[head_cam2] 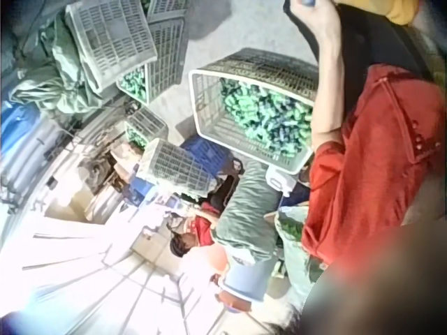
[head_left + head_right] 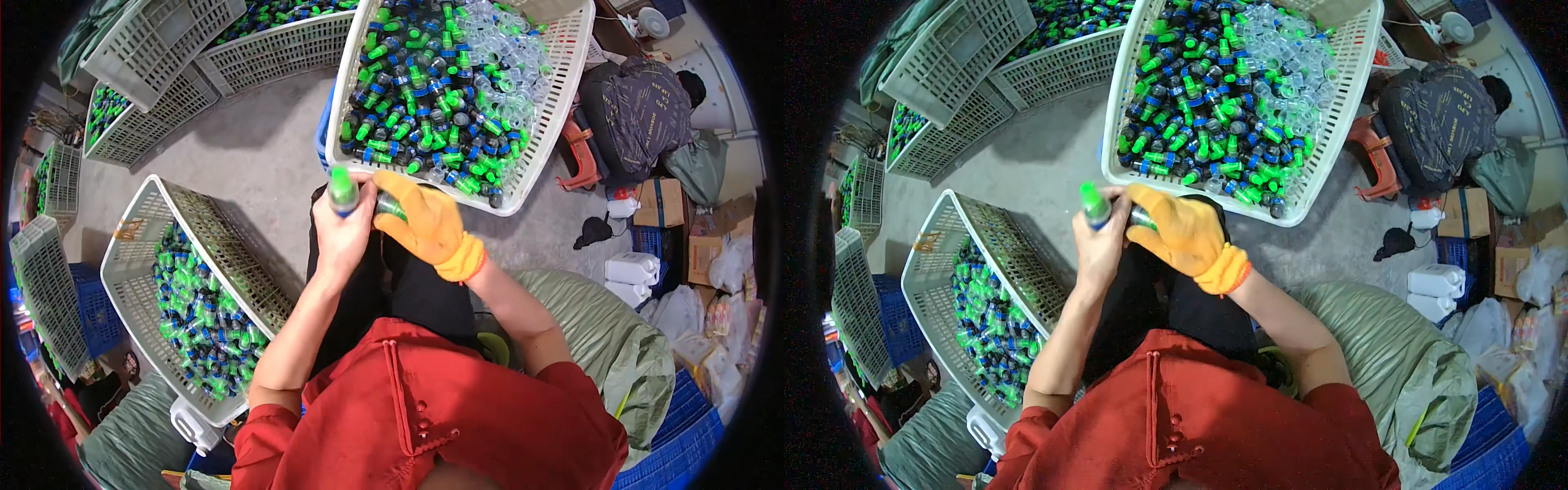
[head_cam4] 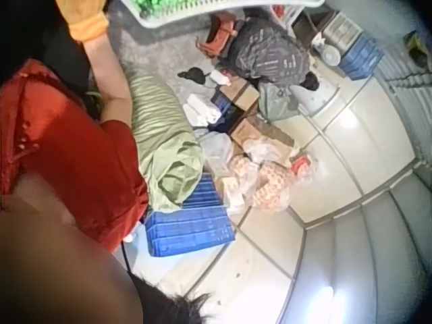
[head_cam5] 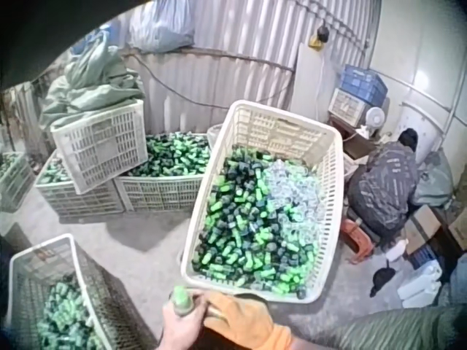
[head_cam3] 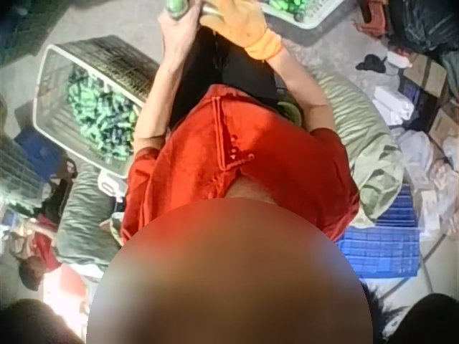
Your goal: Assemble and sort small plastic bottles with green caps into baskets.
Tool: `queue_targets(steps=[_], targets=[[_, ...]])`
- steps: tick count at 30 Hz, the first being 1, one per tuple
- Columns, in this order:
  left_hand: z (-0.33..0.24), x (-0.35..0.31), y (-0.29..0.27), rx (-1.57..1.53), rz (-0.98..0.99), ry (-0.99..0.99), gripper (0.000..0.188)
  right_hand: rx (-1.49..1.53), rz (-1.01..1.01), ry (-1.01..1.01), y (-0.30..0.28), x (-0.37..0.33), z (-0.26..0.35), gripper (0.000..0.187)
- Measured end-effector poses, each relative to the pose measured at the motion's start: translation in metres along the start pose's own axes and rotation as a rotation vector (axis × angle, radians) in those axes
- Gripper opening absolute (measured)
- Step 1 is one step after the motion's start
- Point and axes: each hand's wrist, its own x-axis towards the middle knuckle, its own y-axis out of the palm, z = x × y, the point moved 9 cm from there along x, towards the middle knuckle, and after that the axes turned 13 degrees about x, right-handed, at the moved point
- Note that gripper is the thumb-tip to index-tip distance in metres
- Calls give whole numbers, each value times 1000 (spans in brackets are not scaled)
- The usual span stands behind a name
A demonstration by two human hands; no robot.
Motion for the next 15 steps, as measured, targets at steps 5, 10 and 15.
queue_targets(steps=[5,10,15], targets=[[-36,-40,-37,322,-259,536,9,1852,-22,1231,80,-52,-8,48],[-17,-59,-134,547,-407,449,11,881,250,957,54,-29,-28,35],[32,-63,-277,1316,-486,-325,33,-159,215,332,-53,-40,-127,31]])
